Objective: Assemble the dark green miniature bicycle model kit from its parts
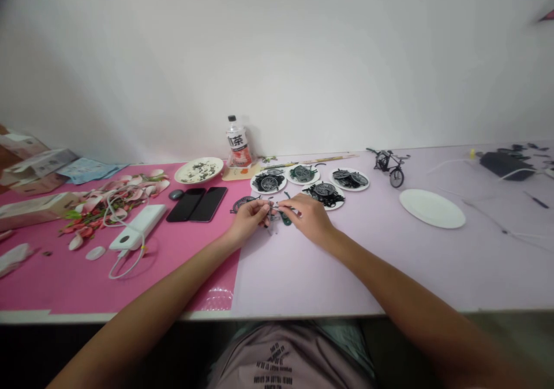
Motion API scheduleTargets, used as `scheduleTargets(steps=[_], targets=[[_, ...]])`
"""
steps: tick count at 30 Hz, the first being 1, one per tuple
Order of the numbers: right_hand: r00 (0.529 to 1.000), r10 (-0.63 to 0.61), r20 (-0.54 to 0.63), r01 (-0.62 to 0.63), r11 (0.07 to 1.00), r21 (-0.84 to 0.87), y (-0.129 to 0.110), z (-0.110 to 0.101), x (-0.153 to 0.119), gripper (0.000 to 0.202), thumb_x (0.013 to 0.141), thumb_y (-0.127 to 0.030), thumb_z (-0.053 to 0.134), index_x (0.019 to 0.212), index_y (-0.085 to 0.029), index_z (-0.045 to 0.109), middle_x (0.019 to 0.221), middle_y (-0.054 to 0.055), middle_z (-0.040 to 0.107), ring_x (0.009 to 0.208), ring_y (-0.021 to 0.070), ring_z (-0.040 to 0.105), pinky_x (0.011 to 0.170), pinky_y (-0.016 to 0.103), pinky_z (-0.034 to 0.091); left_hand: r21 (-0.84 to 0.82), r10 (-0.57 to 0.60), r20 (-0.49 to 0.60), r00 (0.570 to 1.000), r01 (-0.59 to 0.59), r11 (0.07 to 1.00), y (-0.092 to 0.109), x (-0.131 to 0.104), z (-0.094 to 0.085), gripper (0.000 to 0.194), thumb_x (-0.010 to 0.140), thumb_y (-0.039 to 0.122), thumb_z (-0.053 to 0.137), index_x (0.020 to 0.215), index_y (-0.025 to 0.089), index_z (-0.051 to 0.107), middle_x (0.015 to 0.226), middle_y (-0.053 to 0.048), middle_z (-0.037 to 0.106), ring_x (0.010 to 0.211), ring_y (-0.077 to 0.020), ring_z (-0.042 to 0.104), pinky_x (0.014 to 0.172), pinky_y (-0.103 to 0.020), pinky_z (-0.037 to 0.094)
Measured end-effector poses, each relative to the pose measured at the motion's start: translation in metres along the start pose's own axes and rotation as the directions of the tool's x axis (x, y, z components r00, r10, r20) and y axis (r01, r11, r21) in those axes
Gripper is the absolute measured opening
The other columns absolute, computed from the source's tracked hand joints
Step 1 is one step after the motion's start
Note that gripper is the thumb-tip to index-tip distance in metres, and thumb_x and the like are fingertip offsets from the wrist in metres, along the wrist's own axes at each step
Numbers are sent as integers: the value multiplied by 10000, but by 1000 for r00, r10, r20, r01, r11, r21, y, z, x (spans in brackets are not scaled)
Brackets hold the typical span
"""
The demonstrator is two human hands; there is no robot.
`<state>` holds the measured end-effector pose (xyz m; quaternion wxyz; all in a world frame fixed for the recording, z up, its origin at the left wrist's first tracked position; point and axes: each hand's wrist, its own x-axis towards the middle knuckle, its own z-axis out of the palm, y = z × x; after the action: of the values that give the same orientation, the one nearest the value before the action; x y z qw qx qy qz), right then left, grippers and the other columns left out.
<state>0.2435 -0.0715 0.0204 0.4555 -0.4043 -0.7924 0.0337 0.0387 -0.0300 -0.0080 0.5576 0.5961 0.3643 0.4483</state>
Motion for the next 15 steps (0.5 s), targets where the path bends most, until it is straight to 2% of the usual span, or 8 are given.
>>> scheduleTargets(steps=[5, 12, 15], targets=[[1000, 20, 2, -20, 1000, -17, 1, 0, -1, 204, 992, -319, 604, 1002, -254, 797, 927, 77, 787, 849, 236, 718, 801, 366, 566, -9, 0, 11, 1000, 0, 1000, 1, -1, 0, 466, 817, 550, 764, 989, 129, 664, 914, -87, 754, 519, -86, 612, 523, -225, 431], [1000, -16, 0, 16, 1000, 8, 5, 5, -1, 223, 996, -346, 605, 1019, -249, 804, 918, 82, 784, 830, 229, 714, 786, 367, 584, -13, -16, -13, 1000, 15, 1000, 5, -2, 2, 452, 804, 519, 789, 980, 124, 658, 878, -81, 750, 524, -87, 599, 537, -232, 456], [997, -71, -12, 71, 997, -5, 10, 6, 0, 204, 999, -321, 613, 1015, -252, 804, 915, 73, 794, 838, 222, 719, 788, 360, 581, -28, -13, -13, 1000, 13, 1000, 5, -2, 1, 461, 792, 520, 800, 971, 121, 651, 863, -74, 744, 517, -86, 593, 530, -233, 454]])
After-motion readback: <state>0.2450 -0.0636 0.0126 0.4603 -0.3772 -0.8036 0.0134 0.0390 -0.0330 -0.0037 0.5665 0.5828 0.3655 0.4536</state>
